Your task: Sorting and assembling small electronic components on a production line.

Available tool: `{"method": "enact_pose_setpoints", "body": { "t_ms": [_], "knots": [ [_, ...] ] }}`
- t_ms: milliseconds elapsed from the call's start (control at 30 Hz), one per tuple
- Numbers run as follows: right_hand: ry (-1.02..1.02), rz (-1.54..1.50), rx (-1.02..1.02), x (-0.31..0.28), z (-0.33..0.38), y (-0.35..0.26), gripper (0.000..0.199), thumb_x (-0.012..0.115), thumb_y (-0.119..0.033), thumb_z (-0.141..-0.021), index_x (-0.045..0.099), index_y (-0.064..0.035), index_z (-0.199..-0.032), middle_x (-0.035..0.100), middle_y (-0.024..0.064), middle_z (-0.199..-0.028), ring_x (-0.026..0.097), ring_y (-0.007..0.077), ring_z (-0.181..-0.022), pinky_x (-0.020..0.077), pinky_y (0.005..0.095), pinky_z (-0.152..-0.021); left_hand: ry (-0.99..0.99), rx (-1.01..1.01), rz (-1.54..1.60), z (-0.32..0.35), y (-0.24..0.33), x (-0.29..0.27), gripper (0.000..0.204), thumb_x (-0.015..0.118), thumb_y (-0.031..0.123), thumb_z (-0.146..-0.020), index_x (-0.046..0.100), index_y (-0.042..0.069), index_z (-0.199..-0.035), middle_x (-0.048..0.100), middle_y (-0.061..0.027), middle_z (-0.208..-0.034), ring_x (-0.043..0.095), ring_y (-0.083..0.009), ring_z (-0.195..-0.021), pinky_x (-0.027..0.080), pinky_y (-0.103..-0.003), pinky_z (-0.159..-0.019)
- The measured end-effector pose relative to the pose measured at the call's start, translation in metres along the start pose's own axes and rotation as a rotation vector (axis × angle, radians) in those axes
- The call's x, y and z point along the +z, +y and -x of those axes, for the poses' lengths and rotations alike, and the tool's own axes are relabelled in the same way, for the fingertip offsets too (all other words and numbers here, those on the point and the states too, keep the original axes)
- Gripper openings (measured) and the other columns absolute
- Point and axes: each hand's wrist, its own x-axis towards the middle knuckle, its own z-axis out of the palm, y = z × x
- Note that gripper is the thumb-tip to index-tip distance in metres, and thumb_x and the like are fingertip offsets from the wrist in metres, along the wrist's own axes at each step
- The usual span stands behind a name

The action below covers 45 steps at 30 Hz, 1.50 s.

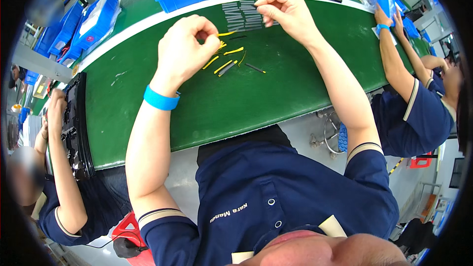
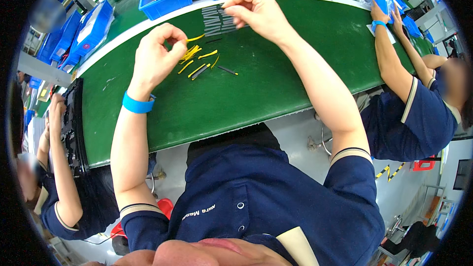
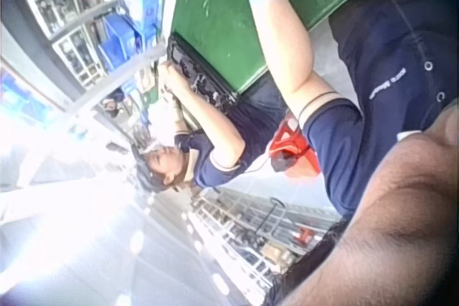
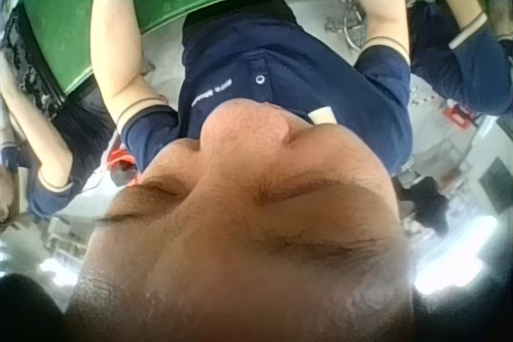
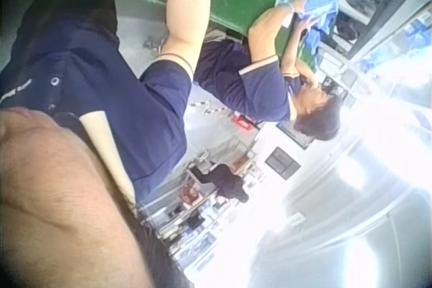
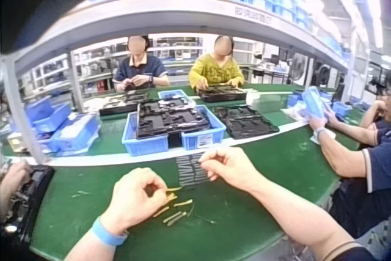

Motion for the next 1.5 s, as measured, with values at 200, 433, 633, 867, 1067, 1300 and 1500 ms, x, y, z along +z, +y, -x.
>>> {"method": "enact_pose_setpoints", "body": {
  "t_ms": [200, 433, 633, 867, 1067, 1300, 1500],
  "knots": [
    [-0.143, 0.673, -0.199, -0.011, 0.003, 0.019, 0.009, 0.067, -0.008, -0.085, 0.064, -0.0025, -0.091, 0.064, 0.0060, -0.086, 0.063, 0.0168, -0.080, 0.0504, 0.0290, -0.074, 0.015, -0.015, -0.085, -0.002, -0.003, -0.003, 0.009, 0.059, 0.021, -0.077, 0.064, 0.013, -0.076, 0.061, -0.0001, -0.078, 0.061, -0.0183, -0.076, 0.050, -0.032, -0.067],
    [-0.220, 0.833, -0.152, 0.005, 0.002, 0.018, 0.011, 0.062, -0.019, -0.085, 0.068, -0.0108, -0.090, 0.065, 0.0051, -0.091, 0.065, 0.0241, -0.090, 0.0516, 0.0360, -0.078, 0.001, 0.044, -0.072, -0.002, -0.007, -0.002, 0.008, 0.062, 0.018, -0.080, 0.064, 0.011, -0.077, 0.060, -0.0041, -0.076, 0.061, -0.0217, -0.074, 0.050, -0.033, -0.067],
    [-0.231, 0.842, -0.107, 0.006, 0.009, 0.009, 0.010, 0.065, -0.023, -0.080, 0.070, -0.0160, -0.086, 0.063, 0.0045, -0.096, 0.063, 0.0246, -0.096, 0.0520, 0.0406, -0.079, -0.036, 0.087, -0.114, 0.004, 0.006, -0.002, 0.005, 0.063, 0.009, -0.081, 0.061, 0.006, -0.078, 0.058, -0.0051, -0.076, 0.060, -0.0202, -0.074, 0.049, -0.032, -0.068],
    [-0.497, 0.559, 0.042, 0.009, 0.017, -0.025, 0.030, 0.076, -0.036, -0.075, 0.065, -0.0090, -0.076, 0.060, 0.0057, -0.071, 0.062, 0.0243, -0.070, 0.0482, 0.0373, -0.062, -0.048, 0.063, -0.131, 0.003, 0.013, -0.001, 0.007, 0.064, 0.010, -0.083, 0.062, 0.005, -0.078, 0.057, -0.0045, -0.076, 0.059, -0.0196, -0.074, 0.048, -0.033, -0.067],
    [-0.648, 0.752, -0.032, 0.019, 0.022, -0.025, 0.036, 0.075, -0.039, -0.076, 0.060, -0.0075, -0.073, 0.062, 0.0059, -0.076, 0.062, 0.0264, -0.075, 0.0477, 0.0400, -0.065, -0.035, 0.094, -0.108, 0.003, 0.011, 0.003, 0.009, 0.063, 0.009, -0.084, 0.061, 0.001, -0.081, 0.056, -0.0065, -0.075, 0.057, -0.0195, -0.069, 0.046, -0.032, -0.064],
    [-0.581, 0.711, -0.090, 0.017, 0.021, -0.016, 0.022, 0.066, -0.027, -0.086, 0.061, -0.0064, -0.083, 0.063, 0.0076, -0.082, 0.062, 0.0282, -0.080, 0.0483, 0.0405, -0.069, -0.065, 0.097, -0.095, 0.004, 0.013, 0.005, 0.010, 0.063, 0.009, -0.085, 0.062, 0.000, -0.081, 0.056, -0.0072, -0.075, 0.057, -0.0196, -0.069, 0.046, -0.032, -0.065],
    [-0.470, 0.544, -0.060, 0.014, 0.016, -0.015, 0.020, 0.066, -0.023, -0.086, 0.060, -0.0041, -0.089, 0.062, 0.0098, -0.080, 0.062, 0.0272, -0.078, 0.0482, 0.0396, -0.068, -0.100, 0.062, -0.104, 0.005, 0.017, 0.005, 0.007, 0.065, 0.010, -0.083, 0.063, 0.004, -0.080, 0.059, -0.0050, -0.077, 0.060, -0.0201, -0.075, 0.048, -0.033, -0.067]
  ]
}}
